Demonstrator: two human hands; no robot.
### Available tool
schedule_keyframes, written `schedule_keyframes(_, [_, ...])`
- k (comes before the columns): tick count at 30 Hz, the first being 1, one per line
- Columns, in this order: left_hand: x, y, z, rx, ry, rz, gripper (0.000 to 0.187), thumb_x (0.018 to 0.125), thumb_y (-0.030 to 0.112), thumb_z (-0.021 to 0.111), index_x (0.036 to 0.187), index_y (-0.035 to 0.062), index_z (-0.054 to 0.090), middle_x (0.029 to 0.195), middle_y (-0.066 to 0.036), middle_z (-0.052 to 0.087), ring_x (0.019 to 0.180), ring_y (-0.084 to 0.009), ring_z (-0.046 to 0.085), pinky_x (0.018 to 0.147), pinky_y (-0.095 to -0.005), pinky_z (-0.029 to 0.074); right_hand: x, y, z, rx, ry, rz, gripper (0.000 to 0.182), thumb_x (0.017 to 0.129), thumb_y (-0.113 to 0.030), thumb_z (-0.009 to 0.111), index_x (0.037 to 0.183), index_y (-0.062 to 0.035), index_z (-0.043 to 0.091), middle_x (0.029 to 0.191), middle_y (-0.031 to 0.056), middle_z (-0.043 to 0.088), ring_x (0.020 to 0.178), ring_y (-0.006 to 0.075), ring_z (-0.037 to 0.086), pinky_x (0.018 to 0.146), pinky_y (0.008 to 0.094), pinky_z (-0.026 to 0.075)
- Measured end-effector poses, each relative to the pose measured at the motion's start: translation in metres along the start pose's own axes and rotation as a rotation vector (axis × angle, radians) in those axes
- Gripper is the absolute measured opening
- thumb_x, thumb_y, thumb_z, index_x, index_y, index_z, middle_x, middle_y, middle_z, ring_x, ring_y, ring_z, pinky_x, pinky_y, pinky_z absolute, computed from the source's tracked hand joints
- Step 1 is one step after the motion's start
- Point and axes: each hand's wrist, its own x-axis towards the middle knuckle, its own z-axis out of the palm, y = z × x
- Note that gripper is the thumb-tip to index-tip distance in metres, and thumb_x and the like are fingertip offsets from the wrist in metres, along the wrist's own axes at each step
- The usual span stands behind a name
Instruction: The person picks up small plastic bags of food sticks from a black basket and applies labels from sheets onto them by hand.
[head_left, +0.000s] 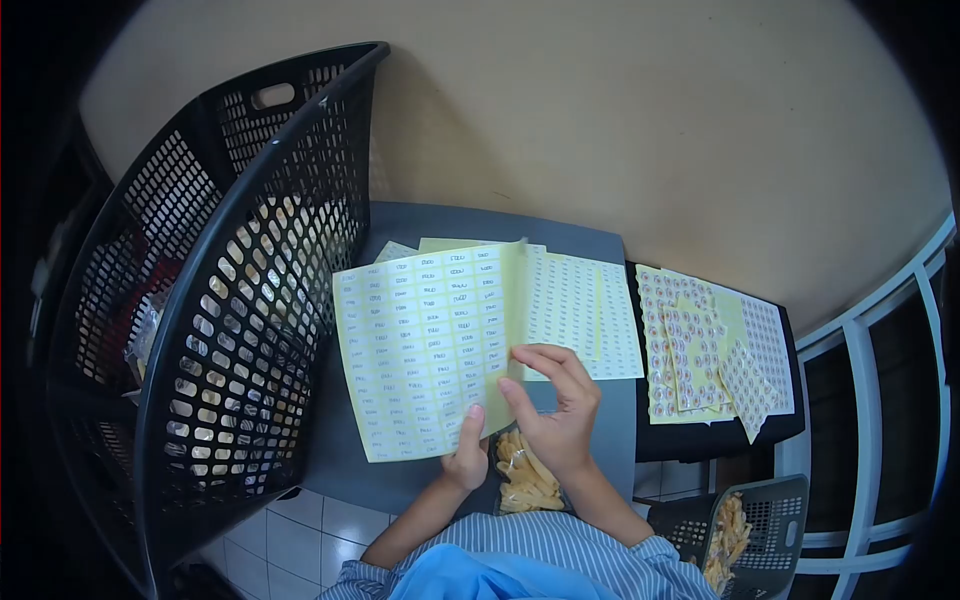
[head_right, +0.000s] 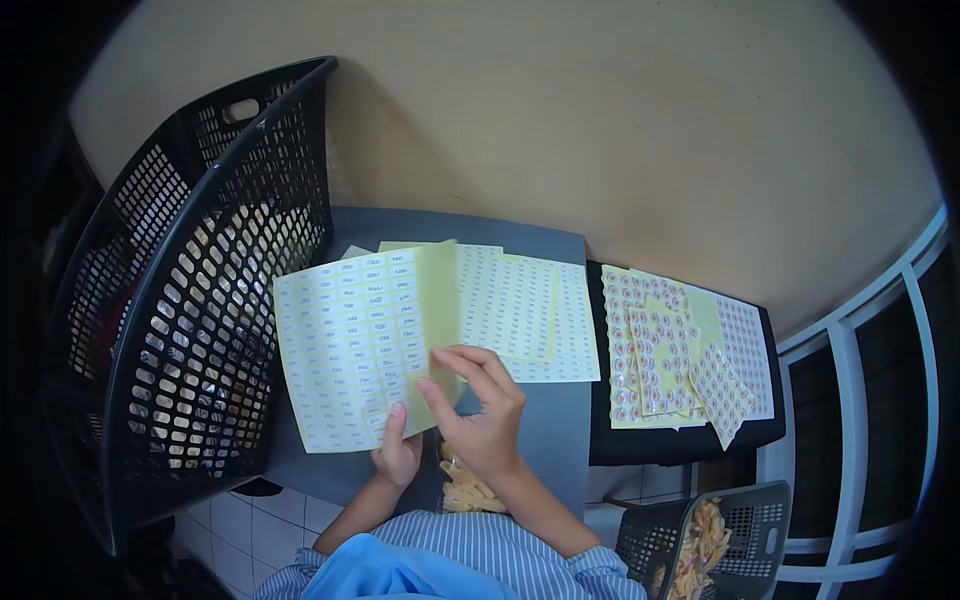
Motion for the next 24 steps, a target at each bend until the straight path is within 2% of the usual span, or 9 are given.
schedule_keyframes(2, [-0.007,-0.005,0.001,0.020,-0.046,0.048,0.046,0.088,0.012,0.035,0.131,0.0020,0.025,0.131,-0.013,0.033,0.122,-0.0228,0.032,0.101,-0.0359,0.026,-0.006,-0.003,0.003,-0.037,0.002,-0.004,0.030,0.068,0.001,0.067,0.098,0.0030,0.060,0.095,0.0165,0.060,0.088,0.0214,0.059,0.077,0.0294,0.047])
schedule_keyframes(6, [-0.010,-0.006,0.002,0.001,-0.102,0.069,0.045,0.089,0.013,0.035,0.131,0.0021,0.024,0.131,-0.013,0.032,0.122,-0.0223,0.032,0.102,-0.0359,0.025,-0.017,0.001,0.010,0.128,0.058,0.104,0.027,0.071,0.003,0.064,0.098,0.0043,0.060,0.097,0.0159,0.060,0.089,0.0206,0.060,0.078,0.0292,0.049])
schedule_keyframes(8, [-0.010,-0.004,0.005,-0.028,-0.133,0.098,0.046,0.089,0.014,0.035,0.132,0.0025,0.023,0.132,-0.012,0.032,0.123,-0.0218,0.031,0.102,-0.0359,0.025,-0.018,-0.004,0.010,0.288,0.056,0.244,0.023,0.074,0.005,0.061,0.097,0.0061,0.059,0.097,0.0154,0.060,0.090,0.0194,0.059,0.080,0.0289,0.050])
schedule_keyframes(12, [-0.014,-0.007,0.001,-0.060,-0.139,0.072,0.045,0.090,0.014,0.035,0.132,0.0030,0.023,0.131,-0.012,0.032,0.122,-0.0217,0.031,0.102,-0.0358,0.025,-0.021,-0.007,0.010,0.390,0.081,0.269,0.023,0.074,0.005,0.062,0.096,0.0071,0.057,0.097,0.0165,0.060,0.088,0.0194,0.060,0.080,0.0288,0.050])
schedule_keyframes(17, [-0.013,-0.008,-0.004,0.062,-0.175,0.092,0.044,0.090,0.015,0.034,0.131,0.0025,0.025,0.130,-0.012,0.034,0.121,-0.0208,0.032,0.100,-0.0345,0.027,-0.023,-0.007,0.012,0.500,0.136,0.351,0.014,0.076,0.005,0.060,0.090,0.0057,0.055,0.098,0.0171,0.059,0.088,0.0177,0.060,0.078,0.0268,0.049])
schedule_keyframes(20, [-0.015,-0.027,-0.026,0.100,-0.070,0.045,0.043,0.090,0.015,0.034,0.130,0.0024,0.026,0.128,-0.012,0.035,0.120,-0.0203,0.034,0.099,-0.0336,0.027,-0.023,-0.001,0.013,0.530,0.134,0.372,0.012,0.077,0.005,0.058,0.089,0.0050,0.055,0.099,0.0171,0.059,0.086,0.0163,0.059,0.076,0.0252,0.049])
schedule_keyframes(24, [-0.010,-0.035,-0.035,0.105,-0.074,0.058,0.042,0.090,0.015,0.033,0.130,0.0020,0.027,0.128,-0.012,0.036,0.119,-0.0207,0.034,0.099,-0.0326,0.028,-0.022,0.002,0.012,0.555,0.113,0.406,0.010,0.080,0.002,0.057,0.089,0.0038,0.055,0.099,0.0157,0.059,0.086,0.0155,0.059,0.077,0.0250,0.047])
